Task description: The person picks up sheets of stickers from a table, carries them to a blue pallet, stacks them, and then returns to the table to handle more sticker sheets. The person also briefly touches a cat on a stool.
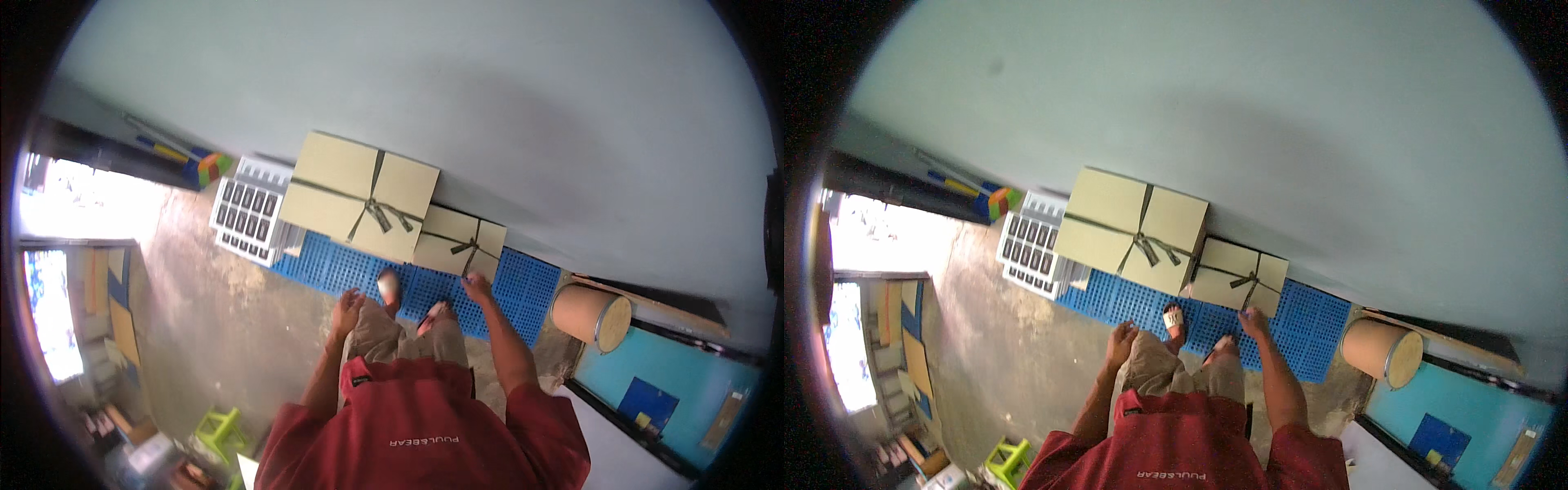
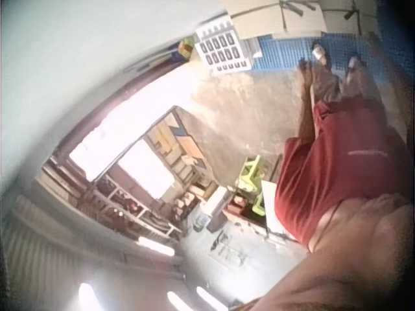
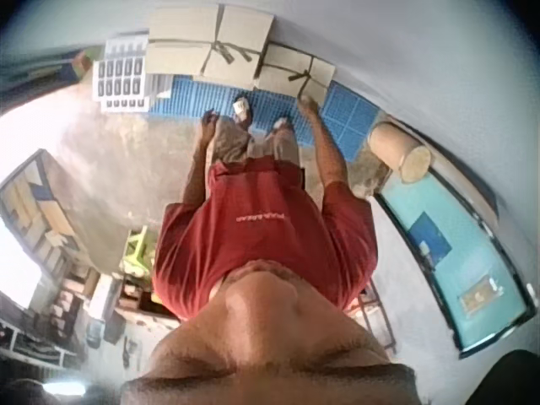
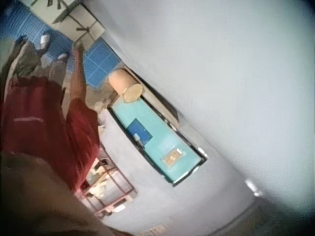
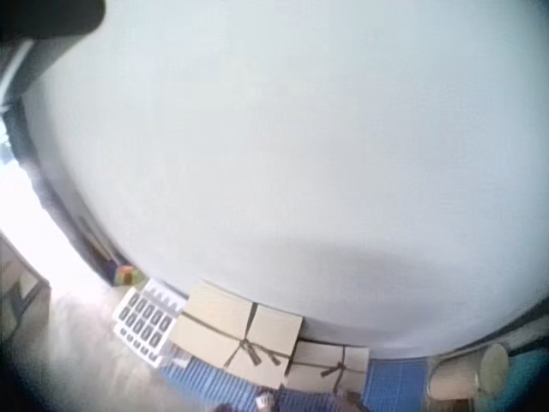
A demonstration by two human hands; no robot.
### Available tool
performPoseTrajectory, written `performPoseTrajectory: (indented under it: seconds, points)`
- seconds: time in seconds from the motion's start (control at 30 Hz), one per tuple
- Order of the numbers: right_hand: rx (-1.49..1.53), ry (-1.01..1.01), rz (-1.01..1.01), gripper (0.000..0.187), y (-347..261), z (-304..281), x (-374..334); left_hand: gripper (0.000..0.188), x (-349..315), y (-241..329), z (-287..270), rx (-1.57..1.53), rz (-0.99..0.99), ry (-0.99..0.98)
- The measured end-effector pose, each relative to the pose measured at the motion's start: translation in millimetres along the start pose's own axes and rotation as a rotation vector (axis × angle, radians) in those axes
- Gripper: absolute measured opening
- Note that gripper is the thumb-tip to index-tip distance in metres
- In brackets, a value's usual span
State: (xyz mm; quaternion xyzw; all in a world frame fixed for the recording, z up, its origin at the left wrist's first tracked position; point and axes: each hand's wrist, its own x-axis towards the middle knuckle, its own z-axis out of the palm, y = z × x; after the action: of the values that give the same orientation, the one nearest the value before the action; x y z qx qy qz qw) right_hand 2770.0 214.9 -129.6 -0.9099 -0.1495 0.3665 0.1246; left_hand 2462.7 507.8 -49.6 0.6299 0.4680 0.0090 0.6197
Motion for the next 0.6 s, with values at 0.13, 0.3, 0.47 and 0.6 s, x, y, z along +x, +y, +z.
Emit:
performPoseTrajectory:
  seconds: [0.13, 0.3, 0.47, 0.6]
  points:
    - [-0.147, -0.028, 0.015, 0.056, -38.3, -33.5, 67.9, 0.044, -61.7, -49.2, 1.6, -0.180, -0.077, 0.192]
    - [-0.235, -0.036, -0.001, 0.069, -42.7, -35.9, 105.6, 0.033, -232.5, -160.3, 20.1, -0.425, -0.605, 0.686]
    - [-0.287, -0.213, -0.213, 0.064, -25.6, -43.6, 122.0, 0.027, -425.8, -218.8, 136.7, 0.240, -0.794, 0.304]
    - [-0.182, -0.313, -0.241, 0.055, -18.1, -49.1, 146.2, 0.030, -465.7, -219.8, 241.3, 0.644, -0.603, 0.031]
